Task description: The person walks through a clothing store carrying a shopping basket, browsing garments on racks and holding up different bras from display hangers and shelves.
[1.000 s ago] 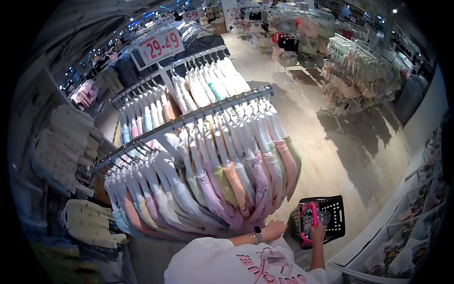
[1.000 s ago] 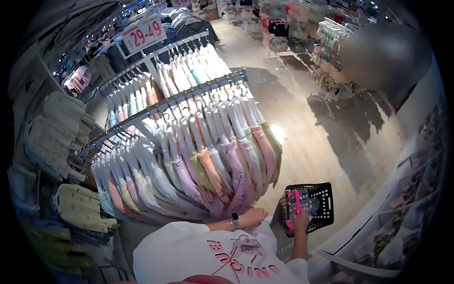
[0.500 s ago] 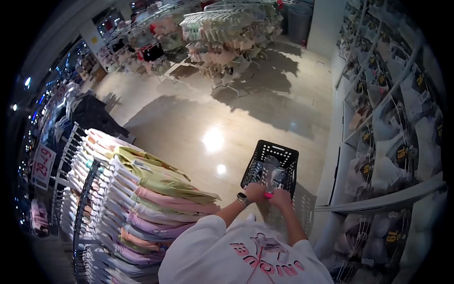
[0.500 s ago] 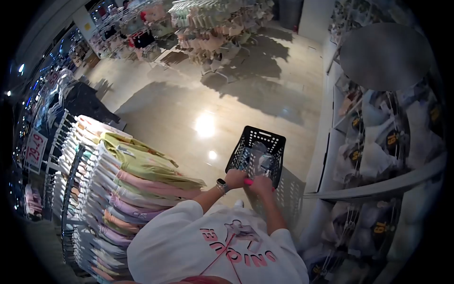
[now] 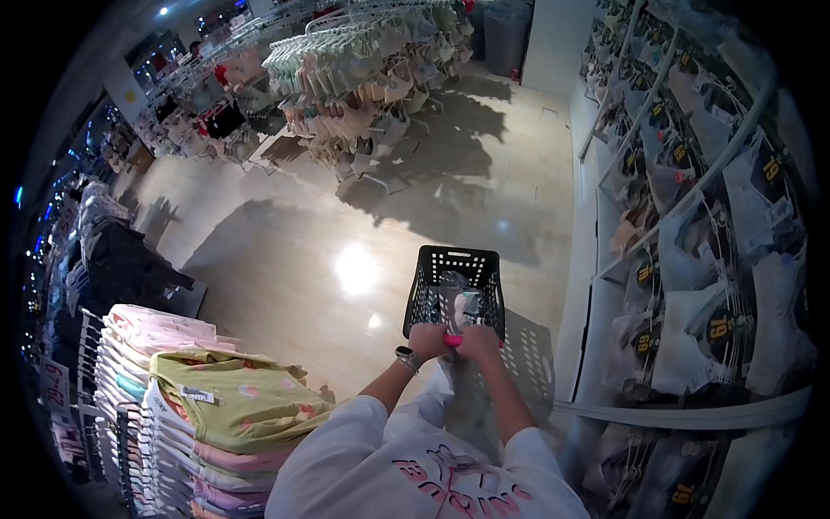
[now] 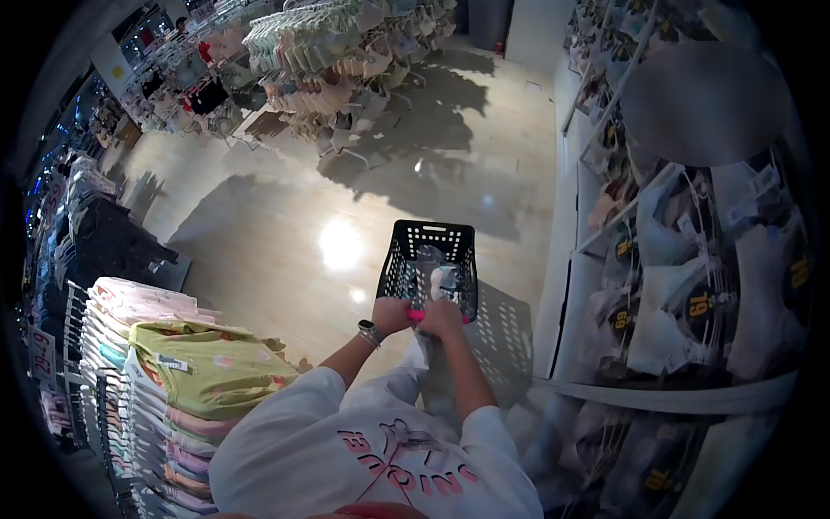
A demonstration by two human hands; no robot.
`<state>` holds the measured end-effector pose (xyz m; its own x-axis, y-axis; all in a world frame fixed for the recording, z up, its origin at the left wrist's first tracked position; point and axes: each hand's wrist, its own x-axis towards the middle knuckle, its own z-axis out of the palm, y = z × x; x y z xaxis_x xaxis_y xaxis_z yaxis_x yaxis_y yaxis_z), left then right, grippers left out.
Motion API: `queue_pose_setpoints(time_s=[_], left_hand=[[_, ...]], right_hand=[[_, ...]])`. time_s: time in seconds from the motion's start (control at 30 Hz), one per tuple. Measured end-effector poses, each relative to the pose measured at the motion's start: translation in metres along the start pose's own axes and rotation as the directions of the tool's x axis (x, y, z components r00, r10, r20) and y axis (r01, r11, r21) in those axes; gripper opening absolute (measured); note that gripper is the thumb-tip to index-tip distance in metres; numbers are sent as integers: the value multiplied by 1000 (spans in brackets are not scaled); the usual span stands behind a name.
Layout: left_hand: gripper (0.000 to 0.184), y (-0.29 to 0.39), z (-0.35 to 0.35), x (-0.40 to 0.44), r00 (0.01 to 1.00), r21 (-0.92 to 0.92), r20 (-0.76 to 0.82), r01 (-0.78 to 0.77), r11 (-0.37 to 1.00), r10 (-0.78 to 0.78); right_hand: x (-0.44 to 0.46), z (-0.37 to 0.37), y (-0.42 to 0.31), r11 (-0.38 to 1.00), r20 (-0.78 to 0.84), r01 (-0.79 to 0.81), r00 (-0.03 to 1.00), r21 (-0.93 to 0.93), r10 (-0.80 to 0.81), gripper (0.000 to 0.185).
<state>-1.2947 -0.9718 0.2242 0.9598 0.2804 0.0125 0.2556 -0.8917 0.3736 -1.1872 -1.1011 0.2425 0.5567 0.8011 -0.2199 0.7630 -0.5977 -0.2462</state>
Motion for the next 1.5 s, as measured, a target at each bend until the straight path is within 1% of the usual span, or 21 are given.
queue_pose_setpoints(time_s=[0.13, 0.23, 0.27, 0.37, 0.4, 0.5, 0.53, 0.57, 0.63, 0.7, 0.73, 0.8, 0.87, 0.93, 1.1, 1.13, 1.23, 1.27, 1.37, 1.47, 1.5], left_hand=[[34, -27, -7, 80, 999, -2, -50, -5, 1000, 5], [35, -50, -14, 138, 1000, 29, -22, 5, 1000, -5], [23, -57, -14, 157, 999, 23, -42, 8, 1000, -7], [24, -72, -26, 219, 1000, 31, 11, 3, 1000, -4], [27, -79, -25, 240, 1000, 32, -27, -10, 999, 11], [28, -97, -29, 294, 998, 31, -49, -39, 999, 40], [28, -103, -31, 314, 999, 87, 45, -7, 996, 3], [29, -108, -32, 333, 1000, 60, 29, 1, 998, -3], [30, -117, -38, 372, 1000, 87, 21, -6, 996, 4], [31, -122, -44, 408, 1000, 99, 4, 1, 995, -2], [32, -126, -44, 428, 1000, 120, 4, 17, 993, -17], [27, -129, -51, 467, 997, 122, 31, 68, 990, -73], [21, -134, -52, 513, 992, 132, 44, 112, 985, -119], [22, -133, -56, 548, 988, 131, 67, 132, 983, -142], [23, -131, -71, 642, 964, 162, 179, 171, 972, -199], [24, -131, -73, 660, 955, 180, 181, 204, 962, -237], [24, -140, -75, 710, 947, 180, 159, 249, 952, -278], [23, -145, -74, 722, 956, 192, 151, 220, 956, -250], [22, -159, -75, 760, 949, 190, 191, 216, 958, -252], [20, -172, -87, 803, 940, 199, 191, 246, 949, -284], [20, -180, -89, 818, 945, 204, 181, 234, 951, -271]], right_hand=[[70, -40, 15, 1000, 8, -11, 1000, 20, 11, 28], [125, -64, 24, 999, -12, 20, 1000, 38, -20, 27], [146, -64, 34, 999, -15, 27, 1000, 30, -27, 27], [196, -72, 56, 999, -8, 22, 1000, 37, -22, 25], [217, -79, 62, 999, -15, 21, 1000, 49, -21, 25], [266, -93, 75, 999, -19, -32, 999, 10, 32, 24], [282, -97, 79, 999, -36, -29, 999, 16, 29, 25], [300, -103, 86, 999, -54, -22, 998, 22, 24, 26], [333, -114, 100, 999, -123, 11, 992, 33, -7, 30], [365, -135, 110, 999, -82, -22, 996, 43, 25, 27], [385, -143, 117, 999, -96, 3, 995, 43, 1, 27], [421, -153, 137, 998, -119, 46, 992, 43, -41, 26], [461, -154, 162, 995, -101, 88, 991, 56, -82, 26], [498, -171, 184, 993, -91, 107, 991, 41, -102, 24], [575, -200, 234, 995, 68, 103, 992, 17, -104, 24], [594, -207, 243, 995, 94, 100, 990, 19, -102, 24], [641, -227, 265, 983, 86, 185, 979, 21, -186, 24], [652, -232, 269, 986, 107, 165, 980, 14, -165, 24], [691, -233, 285, 986, 70, 167, 984, -3, -167, 23], [735, -252, 295, 985, 90, 171, 981, -21, -169, 23], [752, -255, 298, 985, 60, 172, 983, 0, -171, 22]])
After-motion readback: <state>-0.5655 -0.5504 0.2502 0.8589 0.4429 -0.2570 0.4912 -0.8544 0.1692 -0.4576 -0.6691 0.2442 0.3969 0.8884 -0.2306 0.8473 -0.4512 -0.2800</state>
